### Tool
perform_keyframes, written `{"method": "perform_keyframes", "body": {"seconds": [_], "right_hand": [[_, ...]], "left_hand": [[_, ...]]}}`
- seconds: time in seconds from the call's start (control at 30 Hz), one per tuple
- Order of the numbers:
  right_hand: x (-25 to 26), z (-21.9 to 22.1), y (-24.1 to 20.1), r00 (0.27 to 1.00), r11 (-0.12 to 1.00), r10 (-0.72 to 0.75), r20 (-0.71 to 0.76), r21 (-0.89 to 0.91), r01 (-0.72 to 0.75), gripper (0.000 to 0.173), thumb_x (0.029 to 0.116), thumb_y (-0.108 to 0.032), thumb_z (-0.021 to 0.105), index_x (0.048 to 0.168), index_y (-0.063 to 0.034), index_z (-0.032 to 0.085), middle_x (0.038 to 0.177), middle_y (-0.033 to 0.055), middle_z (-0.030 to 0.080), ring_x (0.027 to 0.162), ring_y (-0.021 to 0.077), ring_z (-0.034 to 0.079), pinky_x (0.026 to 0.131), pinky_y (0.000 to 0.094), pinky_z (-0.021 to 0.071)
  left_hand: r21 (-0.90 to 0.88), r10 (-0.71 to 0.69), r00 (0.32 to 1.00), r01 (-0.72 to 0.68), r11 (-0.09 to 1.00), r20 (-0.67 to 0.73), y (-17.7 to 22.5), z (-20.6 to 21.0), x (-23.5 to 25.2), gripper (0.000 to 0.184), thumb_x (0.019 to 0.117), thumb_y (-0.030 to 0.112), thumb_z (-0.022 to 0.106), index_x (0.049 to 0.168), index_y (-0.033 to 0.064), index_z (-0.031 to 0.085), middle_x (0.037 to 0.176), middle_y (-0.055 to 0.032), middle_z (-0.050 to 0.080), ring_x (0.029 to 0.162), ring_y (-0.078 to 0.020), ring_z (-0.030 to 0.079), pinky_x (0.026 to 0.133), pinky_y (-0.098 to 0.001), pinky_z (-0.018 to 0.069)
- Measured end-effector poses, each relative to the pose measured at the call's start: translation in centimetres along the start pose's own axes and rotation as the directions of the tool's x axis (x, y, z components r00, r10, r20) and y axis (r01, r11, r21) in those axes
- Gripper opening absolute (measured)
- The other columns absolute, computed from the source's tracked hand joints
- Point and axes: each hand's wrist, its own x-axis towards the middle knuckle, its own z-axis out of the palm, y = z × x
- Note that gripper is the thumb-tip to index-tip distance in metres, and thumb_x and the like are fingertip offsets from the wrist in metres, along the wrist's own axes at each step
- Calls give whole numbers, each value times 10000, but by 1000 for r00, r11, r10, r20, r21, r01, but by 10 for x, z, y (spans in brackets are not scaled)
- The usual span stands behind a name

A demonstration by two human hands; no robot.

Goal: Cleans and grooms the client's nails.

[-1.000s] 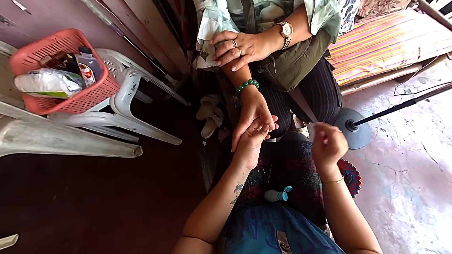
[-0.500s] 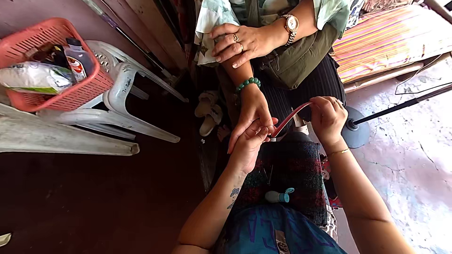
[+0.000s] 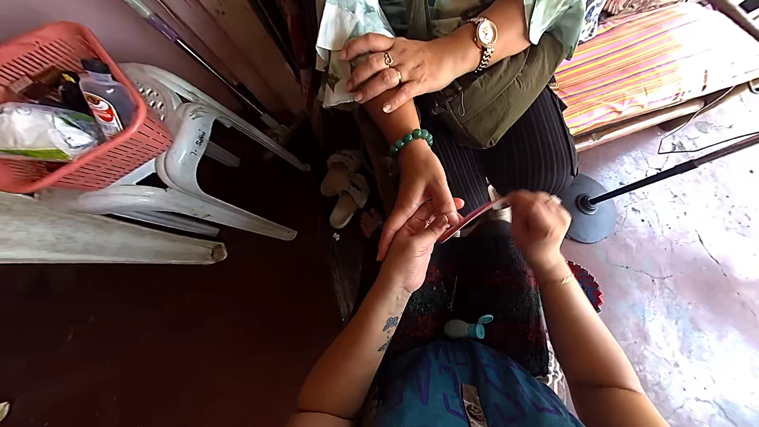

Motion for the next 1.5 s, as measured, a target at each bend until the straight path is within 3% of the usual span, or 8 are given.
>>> {"method": "perform_keyframes", "body": {"seconds": [0.07, 0.27, 0.43, 0.53, 0.77, 1.23, 1.4, 1.5], "right_hand": [[9, -6, 20, 994, 995, 102, -42, 12, -102, 223, 1053, -104, 545, 1068, 46, 708, 931, 190, 721, 822, 279, 708, 749, 437, 581], [29, -9, -19, 907, 908, -411, 93, 136, 397, 121, 1022, -151, 585, 1068, -91, 680, 838, 131, 657, 757, 274, 649, 625, 394, 511], [55, 7, 5, 957, 960, -280, 79, 32, 278, 158, 1016, -84, 580, 1036, -12, 718, 993, 215, 716, 912, 350, 715, 745, 459, 572], [72, 16, 3, 827, 842, -540, 156, 88, 533, 127, 1043, -118, 529, 1101, -72, 632, 985, 206, 697, 767, 351, 675, 576, 441, 512], [120, 27, 9, 639, 662, -747, 183, 114, 741, 138, 1051, -75, 481, 1096, -64, 611, 979, 213, 689, 706, 355, 651, 506, 427, 461], [156, 36, -3, 466, 507, -858, 219, 208, 836, 184, 1031, -7, 449, 1071, -34, 626, 850, 192, 648, 668, 344, 624, 488, 421, 424], [154, 30, 1, 604, 620, -785, 141, 211, 756, 128, 1058, -96, 492, 1104, -41, 597, 825, 218, 632, 705, 387, 636, 532, 465, 467], [123, 11, -22, 489, 511, -859, 152, 311, 801, 114, 1038, -96, 502, 1055, -72, 612, 846, 152, 617, 732, 304, 625, 569, 411, 481]], "left_hand": [[20, -19, 1000, 19, 1000, 7, 3, -2, -3, 276, 1023, 47, 489, 1153, 105, 726, 1140, -18, 715, 990, -108, 667, 911, -300, 546], [-57, -6, 999, 8, 998, 41, 3, -7, -2, 213, 1009, 85, 579, 1155, 76, 734, 1107, -50, 733, 965, -120, 693, 902, -301, 569], [-5, -59, 998, 59, 998, 8, 8, -6, -4, 246, 1020, 62, 531, 1160, 91, 731, 1179, -30, 723, 1014, -102, 683, 903, -272, 558], [10, -62, 998, 61, 998, 23, 9, -10, -4, 244, 1022, 67, 522, 1154, 86, 727, 1147, -38, 725, 1000, -110, 685, 908, -276, 560], [-87, -78, 996, 81, 993, 42, 12, -11, -5, 293, 1020, 17, 459, 1159, 41, 715, 1158, -105, 718, 1042, -176, 691, 965, -343, 553], [-74, -113, 993, 111, 991, -28, 12, -11, -6, 275, 982, -10, 515, 1153, 71, 715, 1105, -65, 724, 947, -134, 696, 877, -300, 581], [-108, -93, 996, 93, 990, 9, 11, -12, -5, 249, 991, 19, 538, 1158, 65, 716, 1094, -66, 724, 956, -139, 693, 877, -304, 578], [-139, -119, 992, 123, 983, 34, 12, -14, -6, 249, 1010, 25, 498, 1159, 65, 693, 1067, -58, 703, 998, -154, 677, 953, -346, 555]]}}
